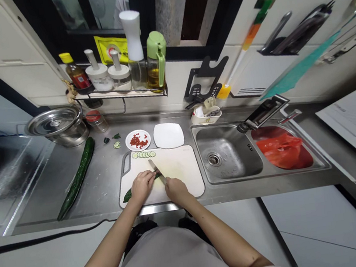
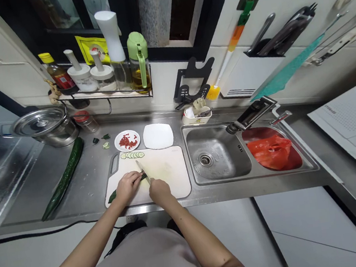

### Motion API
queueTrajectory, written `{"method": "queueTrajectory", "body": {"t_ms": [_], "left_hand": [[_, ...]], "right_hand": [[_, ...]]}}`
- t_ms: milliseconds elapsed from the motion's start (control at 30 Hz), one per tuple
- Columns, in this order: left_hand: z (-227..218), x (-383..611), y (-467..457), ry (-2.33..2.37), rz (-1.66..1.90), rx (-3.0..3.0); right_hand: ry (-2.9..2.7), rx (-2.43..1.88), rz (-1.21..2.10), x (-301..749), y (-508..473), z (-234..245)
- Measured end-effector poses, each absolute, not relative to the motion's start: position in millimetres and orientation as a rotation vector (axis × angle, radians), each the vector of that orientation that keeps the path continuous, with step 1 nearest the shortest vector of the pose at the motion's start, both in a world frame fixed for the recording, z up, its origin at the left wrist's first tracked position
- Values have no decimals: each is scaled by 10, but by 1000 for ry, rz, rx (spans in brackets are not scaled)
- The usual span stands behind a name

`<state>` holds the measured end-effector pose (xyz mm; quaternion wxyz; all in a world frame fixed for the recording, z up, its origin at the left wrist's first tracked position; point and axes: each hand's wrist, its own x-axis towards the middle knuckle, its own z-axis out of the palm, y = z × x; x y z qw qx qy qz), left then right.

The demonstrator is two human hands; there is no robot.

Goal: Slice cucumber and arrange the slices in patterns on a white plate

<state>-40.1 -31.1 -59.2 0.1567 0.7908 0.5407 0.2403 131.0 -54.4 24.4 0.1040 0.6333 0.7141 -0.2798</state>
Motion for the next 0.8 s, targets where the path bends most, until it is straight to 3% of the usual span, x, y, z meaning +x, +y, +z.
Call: {"method": "queueTrajectory", "body": {"t_ms": [800], "left_hand": [[-623,-383,-329,1548,718,2257]], "right_hand": [[2091,1867,-805,1373,-682,156]]}}
